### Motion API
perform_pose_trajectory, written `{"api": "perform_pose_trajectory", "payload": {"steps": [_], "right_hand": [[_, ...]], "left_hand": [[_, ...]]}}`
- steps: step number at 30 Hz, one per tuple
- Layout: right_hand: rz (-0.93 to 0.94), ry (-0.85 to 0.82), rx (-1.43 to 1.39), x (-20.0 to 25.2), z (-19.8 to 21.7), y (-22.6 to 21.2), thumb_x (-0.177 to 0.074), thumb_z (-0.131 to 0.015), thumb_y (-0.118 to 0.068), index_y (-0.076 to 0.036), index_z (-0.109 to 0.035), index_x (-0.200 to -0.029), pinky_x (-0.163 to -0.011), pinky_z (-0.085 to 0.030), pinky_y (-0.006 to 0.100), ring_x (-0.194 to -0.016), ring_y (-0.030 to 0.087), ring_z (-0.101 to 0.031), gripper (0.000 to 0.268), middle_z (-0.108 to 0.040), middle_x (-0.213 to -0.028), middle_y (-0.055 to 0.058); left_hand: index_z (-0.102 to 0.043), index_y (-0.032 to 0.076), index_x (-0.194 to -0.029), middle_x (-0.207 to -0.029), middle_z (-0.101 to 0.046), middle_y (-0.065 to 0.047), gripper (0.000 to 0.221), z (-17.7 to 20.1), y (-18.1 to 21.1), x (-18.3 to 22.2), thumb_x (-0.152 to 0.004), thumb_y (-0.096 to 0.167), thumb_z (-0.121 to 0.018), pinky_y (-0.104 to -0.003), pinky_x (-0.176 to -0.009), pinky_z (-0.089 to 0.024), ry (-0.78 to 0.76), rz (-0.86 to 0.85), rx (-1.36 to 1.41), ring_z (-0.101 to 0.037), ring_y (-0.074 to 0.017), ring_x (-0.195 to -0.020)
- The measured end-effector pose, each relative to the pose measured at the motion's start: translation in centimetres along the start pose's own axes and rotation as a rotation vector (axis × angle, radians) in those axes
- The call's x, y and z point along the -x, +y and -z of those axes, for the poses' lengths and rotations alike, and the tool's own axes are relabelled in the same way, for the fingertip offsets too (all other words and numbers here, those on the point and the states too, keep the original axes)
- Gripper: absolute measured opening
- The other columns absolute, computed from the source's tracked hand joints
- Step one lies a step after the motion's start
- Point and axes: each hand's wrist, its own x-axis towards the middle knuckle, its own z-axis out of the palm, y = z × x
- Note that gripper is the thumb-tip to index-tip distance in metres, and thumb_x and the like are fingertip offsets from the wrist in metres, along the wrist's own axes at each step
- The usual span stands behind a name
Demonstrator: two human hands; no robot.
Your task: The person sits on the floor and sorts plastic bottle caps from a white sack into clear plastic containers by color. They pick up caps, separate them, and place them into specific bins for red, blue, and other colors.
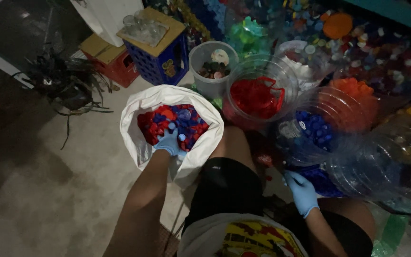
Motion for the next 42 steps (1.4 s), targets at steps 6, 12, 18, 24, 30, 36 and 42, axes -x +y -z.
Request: {"api": "perform_pose_trajectory", "payload": {"steps": [6, 12, 18, 24, 30, 36, 42], "right_hand": [[-0.024, 0.032, -0.091, -0.1, 0.3, 0.9, -0.101, -0.061, -0.012, 0.008, -0.072, -0.124, -0.088, -0.048, 0.029, -0.091, 0.021, -0.060, 0.033, -0.073, -0.102, 0.014], [-0.058, 0.043, -0.035, 0.4, 0.3, -0.5, -0.101, -0.061, -0.017, 0.004, -0.074, -0.124, -0.090, -0.047, 0.026, -0.091, 0.020, -0.061, 0.034, -0.074, -0.102, 0.012], [-0.059, 0.019, -0.014, 0.6, 0.2, -0.8, -0.101, -0.059, -0.020, 0.003, -0.077, -0.118, -0.088, -0.046, 0.026, -0.090, 0.019, -0.060, 0.033, -0.072, -0.100, 0.010], [0.001, 0.016, -0.022, -0.5, 0.4, 1.0, -0.101, -0.060, -0.016, 0.004, -0.077, -0.116, -0.088, -0.047, 0.028, -0.090, 0.021, -0.062, 0.031, -0.073, -0.100, 0.011], [-0.008, 0.013, -0.045, 0.0, 0.4, 0.4, -0.100, -0.060, -0.016, 0.005, -0.077, -0.117, -0.088, -0.047, 0.027, -0.090, 0.021, -0.062, 0.032, -0.073, -0.097, 0.011], [-0.039, 0.012, 0.011, 0.1, 0.5, -0.1, -0.101, -0.058, -0.018, 0.003, -0.076, -0.121, -0.090, -0.049, 0.029, -0.093, 0.022, -0.064, 0.034, -0.075, -0.103, 0.012], [-0.046, 0.017, -0.029, 0.5, 0.4, -0.6, -0.101, -0.059, -0.017, 0.003, -0.077, -0.121, -0.086, -0.047, 0.026, -0.089, 0.020, -0.061, 0.033, -0.073, -0.098, 0.011]], "left_hand": [[-0.050, 0.034, -0.147, -0.145, -0.045, -0.021, 0.123, -4.5, -5.1, -9.4, -0.037, 0.066, -0.094, -0.052, -0.108, -0.047, 0.105, -0.252, -0.002, -0.055, -0.0452, -0.122], [-0.060, 0.020, -0.134, -0.143, -0.055, -0.017, 0.098, -5.1, -6.8, -9.8, -0.046, 0.045, -0.094, -0.049, -0.106, -0.047, 0.226, -0.407, 0.182, -0.055, -0.0455, -0.117], [-0.059, 0.017, -0.135, -0.123, -0.070, -0.014, 0.087, -0.8, -5.6, -4.5, -0.055, 0.036, -0.089, -0.042, -0.095, -0.055, 0.181, -0.313, 0.226, -0.068, -0.0383, -0.107], [-0.064, 0.013, -0.116, -0.104, -0.075, -0.010, 0.062, 0.2, -5.4, -2.4, -0.060, 0.024, -0.088, -0.037, -0.090, -0.055, 0.277, -0.296, 0.460, -0.070, -0.0317, -0.092], [-0.065, 0.008, -0.115, -0.103, -0.072, -0.008, 0.054, 1.6, -4.8, -2.1, -0.068, 0.021, -0.089, -0.031, -0.089, -0.055, 0.557, -0.327, 0.869, -0.068, -0.0227, -0.090], [-0.055, 0.004, -0.127, -0.111, -0.070, -0.016, 0.069, 2.1, -5.0, -2.2, -0.072, 0.028, -0.088, -0.034, -0.091, -0.055, 0.562, -0.232, 0.931, -0.068, -0.0267, -0.096], [-0.058, 0.000, -0.122, -0.108, -0.070, -0.014, 0.059, 2.1, -4.6, -1.4, -0.077, 0.028, -0.084, -0.031, -0.092, -0.053, 0.552, -0.153, 1.115, -0.066, -0.0233, -0.094]]}}
